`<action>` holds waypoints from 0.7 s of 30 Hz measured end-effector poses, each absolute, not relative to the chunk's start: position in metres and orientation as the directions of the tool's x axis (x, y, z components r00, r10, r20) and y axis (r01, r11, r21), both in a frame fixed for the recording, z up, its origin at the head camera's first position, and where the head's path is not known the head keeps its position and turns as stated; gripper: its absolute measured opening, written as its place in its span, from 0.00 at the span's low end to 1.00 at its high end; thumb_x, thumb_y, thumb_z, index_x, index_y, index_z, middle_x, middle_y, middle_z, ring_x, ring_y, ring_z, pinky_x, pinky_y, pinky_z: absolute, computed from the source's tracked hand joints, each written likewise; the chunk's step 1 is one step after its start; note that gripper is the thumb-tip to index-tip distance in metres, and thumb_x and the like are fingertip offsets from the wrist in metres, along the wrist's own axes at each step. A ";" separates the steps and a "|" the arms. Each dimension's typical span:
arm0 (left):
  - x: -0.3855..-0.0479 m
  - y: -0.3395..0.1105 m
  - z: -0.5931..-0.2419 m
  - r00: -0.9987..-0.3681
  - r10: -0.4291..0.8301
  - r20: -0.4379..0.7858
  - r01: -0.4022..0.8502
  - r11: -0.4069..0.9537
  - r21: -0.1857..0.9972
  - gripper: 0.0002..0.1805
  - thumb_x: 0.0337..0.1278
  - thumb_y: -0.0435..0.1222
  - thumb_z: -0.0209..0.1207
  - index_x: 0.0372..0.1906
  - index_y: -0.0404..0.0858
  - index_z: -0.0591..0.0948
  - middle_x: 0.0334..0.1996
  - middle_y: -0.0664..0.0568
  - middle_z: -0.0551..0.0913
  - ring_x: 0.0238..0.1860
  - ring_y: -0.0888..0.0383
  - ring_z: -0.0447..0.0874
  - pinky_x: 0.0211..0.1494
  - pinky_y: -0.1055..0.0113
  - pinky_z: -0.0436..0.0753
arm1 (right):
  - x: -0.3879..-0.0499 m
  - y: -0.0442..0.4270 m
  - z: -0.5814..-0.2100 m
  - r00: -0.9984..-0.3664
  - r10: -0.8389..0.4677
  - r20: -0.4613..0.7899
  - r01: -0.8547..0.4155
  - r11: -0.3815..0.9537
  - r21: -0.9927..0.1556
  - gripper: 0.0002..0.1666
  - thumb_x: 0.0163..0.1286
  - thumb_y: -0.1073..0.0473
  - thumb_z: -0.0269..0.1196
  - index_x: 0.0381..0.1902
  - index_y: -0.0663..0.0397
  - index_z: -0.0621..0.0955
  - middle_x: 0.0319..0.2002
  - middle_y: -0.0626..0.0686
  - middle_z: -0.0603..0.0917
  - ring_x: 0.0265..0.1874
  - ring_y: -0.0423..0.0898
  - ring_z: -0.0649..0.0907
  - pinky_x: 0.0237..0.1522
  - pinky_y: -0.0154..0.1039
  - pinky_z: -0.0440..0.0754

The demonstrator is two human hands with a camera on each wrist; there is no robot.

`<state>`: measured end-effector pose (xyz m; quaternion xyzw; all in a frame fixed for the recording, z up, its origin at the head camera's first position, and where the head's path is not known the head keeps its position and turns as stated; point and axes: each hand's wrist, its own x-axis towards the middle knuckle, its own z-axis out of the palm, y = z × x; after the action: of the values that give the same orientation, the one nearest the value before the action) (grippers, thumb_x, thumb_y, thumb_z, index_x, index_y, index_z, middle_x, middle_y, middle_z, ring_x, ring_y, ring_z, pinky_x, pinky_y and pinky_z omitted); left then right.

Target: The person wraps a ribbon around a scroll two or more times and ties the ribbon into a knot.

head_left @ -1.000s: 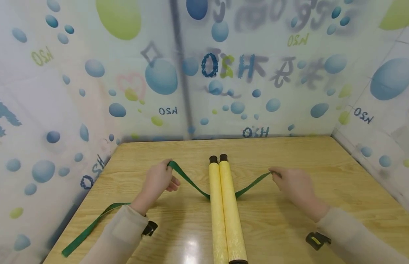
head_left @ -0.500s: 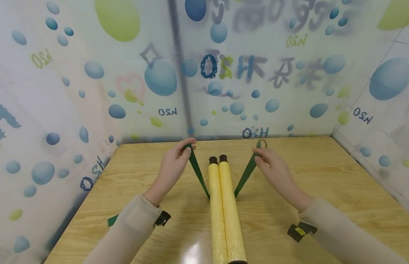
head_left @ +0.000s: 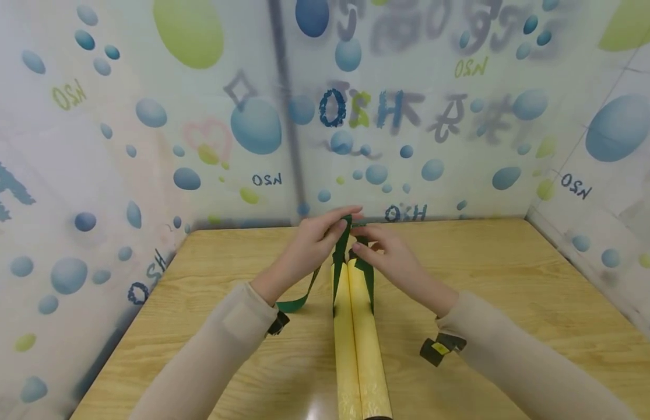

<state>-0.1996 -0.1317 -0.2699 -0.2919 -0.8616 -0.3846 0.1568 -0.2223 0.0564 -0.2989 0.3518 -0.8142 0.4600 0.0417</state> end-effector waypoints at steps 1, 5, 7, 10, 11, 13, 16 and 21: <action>-0.200 -0.131 -0.268 -0.776 0.404 0.484 0.630 0.519 0.578 0.20 0.72 0.35 0.43 0.65 0.46 0.69 0.49 0.51 0.82 0.08 0.61 0.54 0.17 0.68 0.63 | -0.223 0.055 -0.297 -0.743 -0.545 0.388 -0.611 0.317 -0.726 0.22 0.70 0.54 0.56 0.58 0.56 0.75 0.55 0.54 0.76 0.47 0.48 0.76 0.44 0.46 0.75; -0.204 -0.128 -0.261 -0.772 0.464 0.433 0.631 0.484 0.606 0.21 0.72 0.37 0.42 0.67 0.49 0.67 0.28 0.50 0.80 0.09 0.59 0.56 0.19 0.68 0.66 | -0.223 0.051 -0.290 -0.729 -0.572 0.376 -0.603 0.278 -0.748 0.19 0.71 0.52 0.55 0.54 0.54 0.77 0.49 0.51 0.79 0.42 0.47 0.76 0.42 0.46 0.74; -0.207 -0.127 -0.259 -0.768 0.491 0.410 0.627 0.449 0.637 0.22 0.72 0.38 0.42 0.68 0.50 0.66 0.28 0.51 0.79 0.12 0.61 0.62 0.23 0.68 0.69 | -0.223 0.051 -0.287 -0.729 -0.577 0.368 -0.586 0.248 -0.771 0.18 0.72 0.51 0.54 0.52 0.54 0.78 0.45 0.51 0.80 0.41 0.47 0.76 0.43 0.46 0.74; -0.212 -0.128 -0.257 -0.761 0.524 0.382 0.605 0.363 0.709 0.23 0.73 0.39 0.42 0.69 0.49 0.63 0.52 0.53 0.79 0.31 0.63 0.78 0.41 0.67 0.77 | -0.223 0.053 -0.282 -0.742 -0.563 0.364 -0.558 0.218 -0.801 0.16 0.72 0.51 0.52 0.45 0.56 0.79 0.35 0.50 0.77 0.35 0.46 0.74 0.37 0.41 0.71; -0.213 -0.128 -0.257 -0.761 0.534 0.369 0.589 0.330 0.738 0.23 0.73 0.39 0.41 0.70 0.49 0.62 0.58 0.53 0.75 0.40 0.62 0.80 0.48 0.65 0.76 | -0.223 0.053 -0.280 -0.744 -0.557 0.368 -0.554 0.208 -0.806 0.15 0.72 0.51 0.52 0.40 0.57 0.79 0.30 0.50 0.75 0.31 0.46 0.72 0.34 0.40 0.69; -0.216 -0.130 -0.257 -0.767 0.546 0.336 0.548 0.286 0.786 0.24 0.73 0.41 0.41 0.70 0.49 0.60 0.63 0.52 0.70 0.59 0.60 0.71 0.61 0.60 0.69 | -0.222 0.054 -0.277 -0.752 -0.540 0.378 -0.553 0.206 -0.807 0.17 0.72 0.50 0.53 0.31 0.58 0.75 0.23 0.51 0.66 0.24 0.47 0.64 0.29 0.40 0.62; -0.218 -0.132 -0.259 -0.798 0.529 0.288 0.483 0.275 0.832 0.24 0.72 0.44 0.40 0.70 0.51 0.60 0.65 0.53 0.65 0.61 0.57 0.67 0.64 0.54 0.65 | -0.221 0.055 -0.274 -0.759 -0.527 0.382 -0.554 0.214 -0.805 0.17 0.72 0.50 0.54 0.28 0.57 0.75 0.22 0.50 0.66 0.23 0.47 0.64 0.29 0.40 0.61; -0.221 -0.136 -0.262 -0.851 0.460 0.252 0.407 0.275 0.871 0.24 0.73 0.45 0.40 0.70 0.49 0.59 0.45 0.46 0.74 0.42 0.50 0.73 0.49 0.57 0.71 | -0.220 0.056 -0.273 -0.783 -0.507 0.361 -0.521 0.216 -0.826 0.16 0.72 0.51 0.54 0.39 0.57 0.81 0.35 0.52 0.79 0.34 0.46 0.73 0.38 0.42 0.69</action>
<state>-0.2211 -0.1360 -0.2620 -0.2717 -0.7981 -0.5372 -0.0249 -0.2197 0.0564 -0.2729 0.3294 -0.7798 0.5323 0.0064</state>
